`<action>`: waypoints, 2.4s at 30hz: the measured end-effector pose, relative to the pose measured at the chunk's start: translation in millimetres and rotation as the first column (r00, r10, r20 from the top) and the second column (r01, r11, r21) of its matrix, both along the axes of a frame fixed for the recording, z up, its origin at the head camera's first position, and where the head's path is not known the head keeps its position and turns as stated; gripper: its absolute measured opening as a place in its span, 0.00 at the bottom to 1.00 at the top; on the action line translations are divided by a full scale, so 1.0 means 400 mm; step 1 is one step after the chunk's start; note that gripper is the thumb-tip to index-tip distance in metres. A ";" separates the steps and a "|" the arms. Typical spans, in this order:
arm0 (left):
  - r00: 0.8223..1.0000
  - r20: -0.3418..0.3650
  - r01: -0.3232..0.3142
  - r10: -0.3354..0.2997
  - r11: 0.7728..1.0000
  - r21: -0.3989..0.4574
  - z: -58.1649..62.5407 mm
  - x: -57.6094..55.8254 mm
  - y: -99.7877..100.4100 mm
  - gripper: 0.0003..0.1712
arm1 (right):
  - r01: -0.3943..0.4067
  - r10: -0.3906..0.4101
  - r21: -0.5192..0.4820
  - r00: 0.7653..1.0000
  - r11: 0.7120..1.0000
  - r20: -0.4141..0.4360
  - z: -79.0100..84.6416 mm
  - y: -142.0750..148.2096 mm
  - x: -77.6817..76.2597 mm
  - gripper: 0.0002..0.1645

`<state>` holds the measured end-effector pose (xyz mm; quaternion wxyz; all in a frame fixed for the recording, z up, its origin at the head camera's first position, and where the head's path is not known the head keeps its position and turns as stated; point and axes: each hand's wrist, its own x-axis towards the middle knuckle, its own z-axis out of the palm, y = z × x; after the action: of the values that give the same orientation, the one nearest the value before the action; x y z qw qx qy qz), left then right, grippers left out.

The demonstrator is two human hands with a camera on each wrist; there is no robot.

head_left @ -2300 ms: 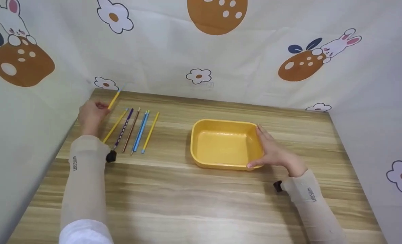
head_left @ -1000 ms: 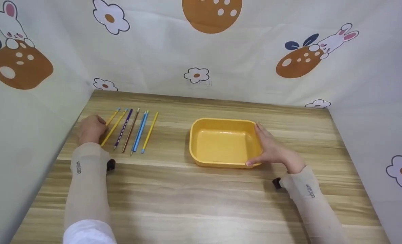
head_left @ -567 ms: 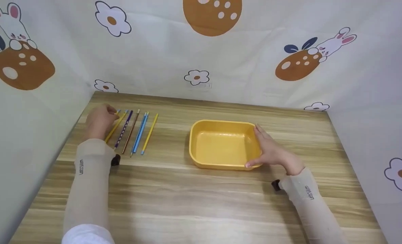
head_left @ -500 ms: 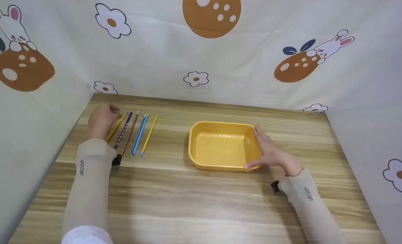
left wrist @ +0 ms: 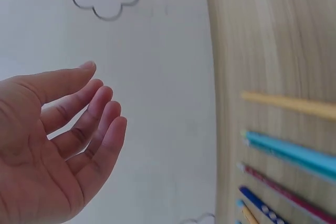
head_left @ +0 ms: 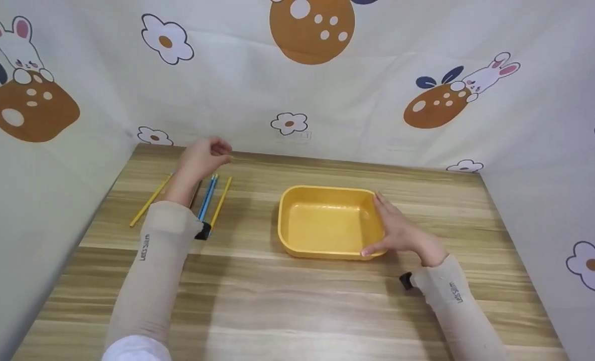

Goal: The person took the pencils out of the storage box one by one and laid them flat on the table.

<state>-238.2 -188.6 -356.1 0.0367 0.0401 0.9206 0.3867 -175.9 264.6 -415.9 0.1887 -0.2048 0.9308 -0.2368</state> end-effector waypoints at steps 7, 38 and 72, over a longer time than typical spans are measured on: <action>0.996 0.006 0.093 -0.094 0.993 0.075 0.019 -0.021 0.115 0.15 | 0.008 -0.008 -0.001 1.000 1.000 -0.012 -0.004 0.003 -0.004 0.86; 0.796 0.153 0.573 -0.586 0.810 0.125 -0.030 -0.031 0.514 0.12 | 0.015 -0.015 0.013 1.000 1.000 0.012 0.002 0.001 0.000 0.87; 0.274 0.824 0.675 -0.497 0.710 0.203 -0.114 -0.013 0.564 0.17 | 0.015 -0.016 0.023 1.000 1.000 0.011 0.001 -0.006 0.001 0.87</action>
<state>-243.6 37.0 -401.9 0.6137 0.1844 0.7336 0.2260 -175.4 262.1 -415.4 0.1942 -0.1941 0.9340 -0.2286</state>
